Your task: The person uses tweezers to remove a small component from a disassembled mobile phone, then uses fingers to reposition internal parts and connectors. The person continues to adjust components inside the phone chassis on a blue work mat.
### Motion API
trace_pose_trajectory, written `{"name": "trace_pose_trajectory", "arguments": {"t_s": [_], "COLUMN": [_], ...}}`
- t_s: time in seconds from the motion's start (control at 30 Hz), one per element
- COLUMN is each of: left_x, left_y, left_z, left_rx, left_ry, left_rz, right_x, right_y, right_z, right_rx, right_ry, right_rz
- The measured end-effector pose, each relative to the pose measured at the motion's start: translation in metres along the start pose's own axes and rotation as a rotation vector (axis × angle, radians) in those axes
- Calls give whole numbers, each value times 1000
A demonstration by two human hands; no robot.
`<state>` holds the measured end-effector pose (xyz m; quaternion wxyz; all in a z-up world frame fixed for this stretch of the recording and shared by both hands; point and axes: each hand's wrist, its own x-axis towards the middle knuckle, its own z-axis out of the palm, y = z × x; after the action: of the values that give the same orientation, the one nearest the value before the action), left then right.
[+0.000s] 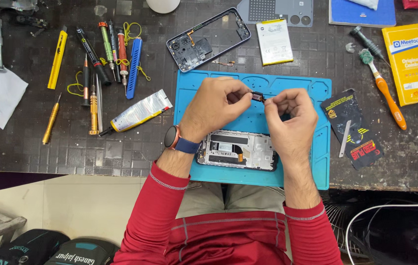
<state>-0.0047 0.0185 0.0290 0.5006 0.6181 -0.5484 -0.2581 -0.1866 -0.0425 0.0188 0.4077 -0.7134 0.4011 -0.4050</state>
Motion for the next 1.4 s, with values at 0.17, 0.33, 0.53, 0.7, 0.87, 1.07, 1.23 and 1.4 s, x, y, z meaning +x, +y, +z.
{"name": "trace_pose_trajectory", "arguments": {"t_s": [0.17,0.33,0.53,0.7,0.87,1.07,1.23,1.4], "left_x": [2,1,-4,-3,-2,-2,-2,-1], "left_y": [4,7,16,17,13,9,9,8], "left_z": [-2,-3,-5,-1,1,5,7,9], "left_rx": [40,16,158,264,305,345,371,400], "left_ry": [35,90,154,135,144,144,144,155], "left_rz": [27,53,194,179,236,242,265,286], "right_x": [2,2,2,1,2,2,2,3], "right_y": [1,2,2,1,-2,1,3,4], "right_z": [0,-1,-1,-2,-1,-2,-2,-2], "right_rx": [21,45,47,13,34,88,137,157], "right_ry": [32,27,25,19,14,4,4,3], "right_rz": [3,14,7,-6,2,15,31,39]}}
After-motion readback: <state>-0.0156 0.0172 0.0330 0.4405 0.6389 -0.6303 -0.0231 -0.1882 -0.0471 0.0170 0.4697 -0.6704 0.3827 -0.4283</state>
